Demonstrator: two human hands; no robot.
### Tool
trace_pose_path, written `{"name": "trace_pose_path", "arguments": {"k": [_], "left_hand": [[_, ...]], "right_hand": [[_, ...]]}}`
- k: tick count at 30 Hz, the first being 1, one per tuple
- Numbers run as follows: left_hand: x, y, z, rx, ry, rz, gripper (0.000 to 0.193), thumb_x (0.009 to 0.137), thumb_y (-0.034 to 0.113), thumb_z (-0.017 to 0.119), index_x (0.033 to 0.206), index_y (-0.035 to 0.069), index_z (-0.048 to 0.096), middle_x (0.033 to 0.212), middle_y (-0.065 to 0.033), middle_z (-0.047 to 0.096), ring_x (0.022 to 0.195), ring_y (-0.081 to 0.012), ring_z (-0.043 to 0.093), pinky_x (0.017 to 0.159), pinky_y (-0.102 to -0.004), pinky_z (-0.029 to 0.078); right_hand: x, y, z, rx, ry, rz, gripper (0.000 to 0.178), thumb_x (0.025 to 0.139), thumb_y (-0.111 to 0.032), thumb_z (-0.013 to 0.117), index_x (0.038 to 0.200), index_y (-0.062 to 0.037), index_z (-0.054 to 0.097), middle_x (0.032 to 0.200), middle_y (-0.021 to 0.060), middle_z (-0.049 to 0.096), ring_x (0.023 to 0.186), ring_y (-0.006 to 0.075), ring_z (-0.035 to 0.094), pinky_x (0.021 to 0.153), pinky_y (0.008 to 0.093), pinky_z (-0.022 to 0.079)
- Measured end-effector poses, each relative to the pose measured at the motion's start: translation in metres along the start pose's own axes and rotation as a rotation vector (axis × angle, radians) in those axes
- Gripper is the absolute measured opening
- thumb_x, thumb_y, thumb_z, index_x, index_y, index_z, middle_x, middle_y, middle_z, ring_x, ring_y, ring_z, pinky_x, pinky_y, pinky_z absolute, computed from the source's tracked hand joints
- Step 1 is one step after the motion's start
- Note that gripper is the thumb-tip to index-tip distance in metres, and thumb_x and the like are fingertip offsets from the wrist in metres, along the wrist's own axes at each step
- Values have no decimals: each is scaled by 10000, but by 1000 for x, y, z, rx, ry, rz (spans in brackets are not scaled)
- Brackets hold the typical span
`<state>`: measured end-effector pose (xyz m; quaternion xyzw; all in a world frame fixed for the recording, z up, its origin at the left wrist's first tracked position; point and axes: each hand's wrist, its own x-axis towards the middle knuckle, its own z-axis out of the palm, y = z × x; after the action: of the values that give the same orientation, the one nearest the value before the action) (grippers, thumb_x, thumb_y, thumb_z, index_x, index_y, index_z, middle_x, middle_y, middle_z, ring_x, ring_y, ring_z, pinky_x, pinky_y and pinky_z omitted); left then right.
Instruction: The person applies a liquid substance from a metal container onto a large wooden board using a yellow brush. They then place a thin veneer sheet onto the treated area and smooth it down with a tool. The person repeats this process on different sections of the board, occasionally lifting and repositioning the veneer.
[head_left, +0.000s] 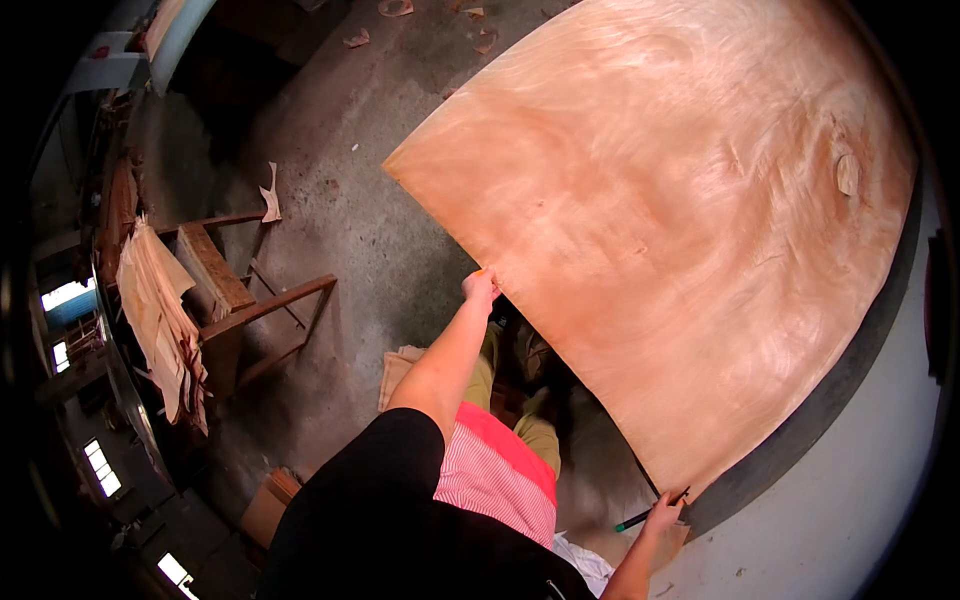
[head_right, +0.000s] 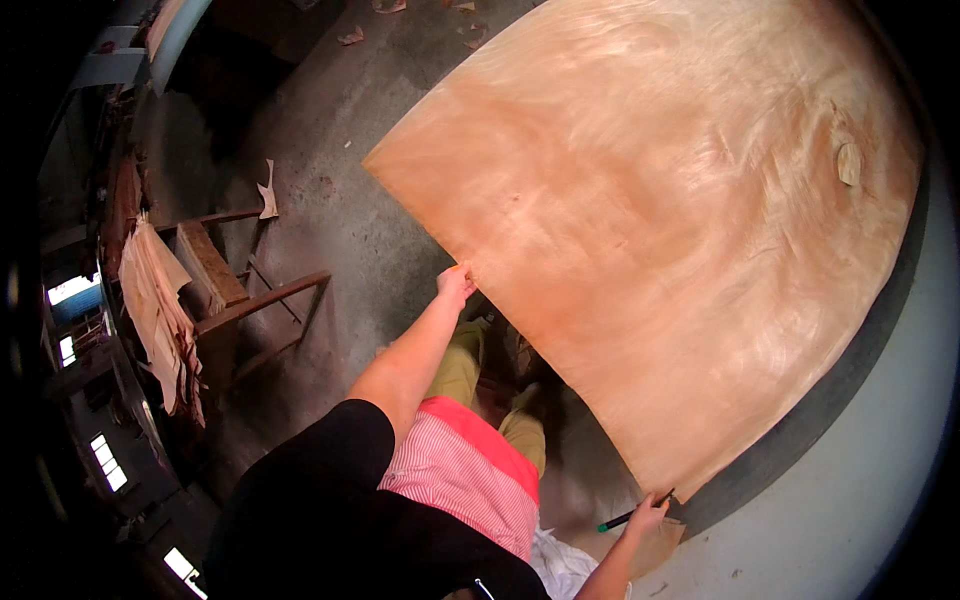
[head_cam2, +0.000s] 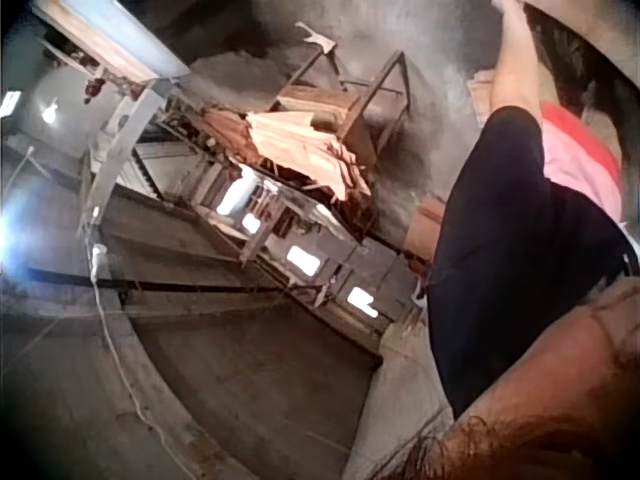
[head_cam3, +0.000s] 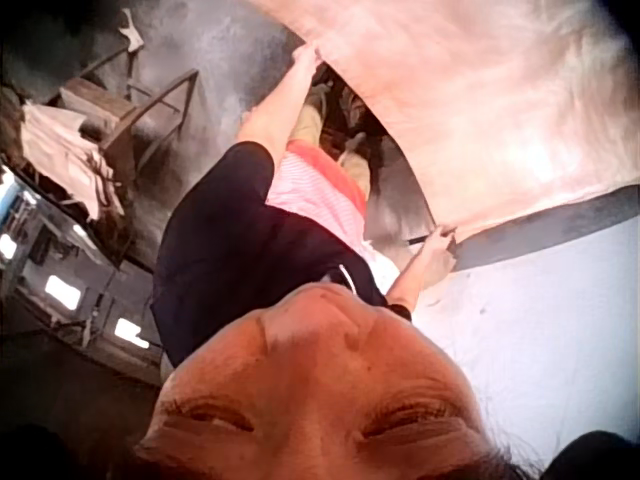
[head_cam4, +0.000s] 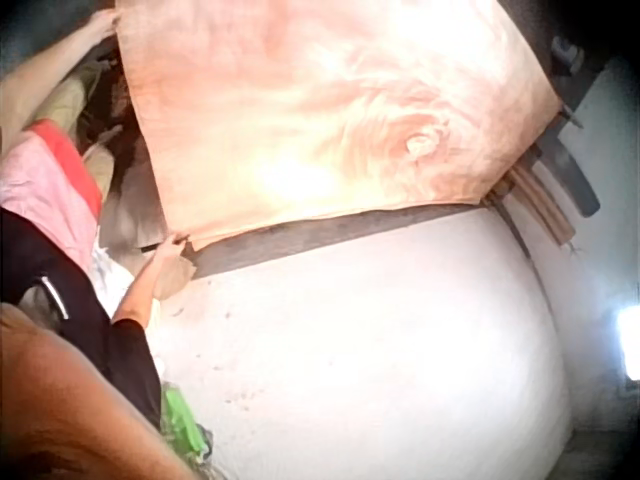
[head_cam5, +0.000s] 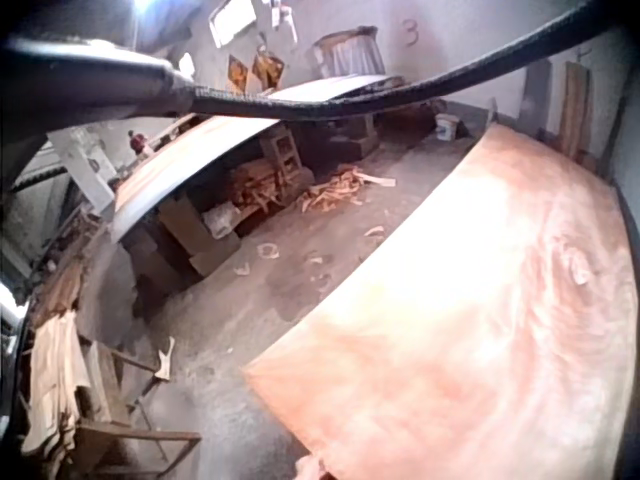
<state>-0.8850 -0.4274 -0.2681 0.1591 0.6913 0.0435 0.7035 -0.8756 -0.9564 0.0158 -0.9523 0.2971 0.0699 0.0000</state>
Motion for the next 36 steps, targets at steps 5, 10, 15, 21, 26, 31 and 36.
{"name": "trace_pose_path", "arguments": {"k": [5, 10, 15, 21, 26, 31, 36], "left_hand": [[4, 40, -9, 117, -74, -65, 199, 786, 204, 553, 913, 65, 488, 754, -29, 531, 644, -154, 531, 600, -285, 465], [-3, 38, -5, 177, -65, -49, 183, 789, 190, 548, 871, 28, 527, 757, -57, 556, 610, -146, 540, 541, -272, 462], [-3, 17, 7, 91, -32, -38, 142, 795, 178, 538, 863, 57, 513, 780, -44, 546, 630, -148, 535, 555, -282, 474], [0, 12, 9, 238, 67, 102, 139, 800, 193, 533, 833, 61, 506, 735, -29, 542, 599, -120, 525, 514, -251, 456], [4, 15, 6, 285, 32, 72, 155, 811, 217, 513, 850, 68, 497, 733, -24, 535, 591, -116, 512, 525, -246, 451], [15, 3, 10, 261, 16, 69, 156, 845, 220, 446, 873, 73, 486, 784, -36, 531, 647, -140, 516, 577, -286, 459], [22, -8, 10, 138, -33, 99, 147, 852, 208, 427, 874, 74, 482, 798, -43, 533, 658, -151, 519, 567, -300, 451]], "right_hand": [[-28, -52, -32, -81, 0, -62, 472, 747, -298, 541, 1075, 32, 455, 655, 148, 571, 526, 224, 556, 517, 320, 444], [-20, -46, -26, -118, -61, 33, 481, 734, -302, 550, 1057, 46, 472, 853, 219, 570, 769, 322, 561, 679, 366, 438], [-10, -39, -17, -232, 173, -280, 499, 736, -340, 543, 1053, 38, 470, 715, 177, 590, 665, 294, 581, 625, 374, 447], [-11, -46, -26, -177, 72, -160, 492, 733, -353, 545, 1045, 20, 476, 636, 145, 581, 587, 264, 580, 592, 363, 450], [-2, -23, -7, -338, 314, -398, 498, 741, -340, 541, 1072, 21, 453, 641, 145, 578, 573, 254, 579, 564, 348, 452], [9, -4, -1, -45, -61, -56, 465, 759, -273, 530, 1088, 38, 422, 634, 152, 566, 551, 234, 567, 532, 333, 444], [3, -12, -6, 18, -66, -44, 505, 761, -278, 520, 1131, 44, 400, 527, 89, 509, 452, 180, 511, 451, 294, 412]]}}
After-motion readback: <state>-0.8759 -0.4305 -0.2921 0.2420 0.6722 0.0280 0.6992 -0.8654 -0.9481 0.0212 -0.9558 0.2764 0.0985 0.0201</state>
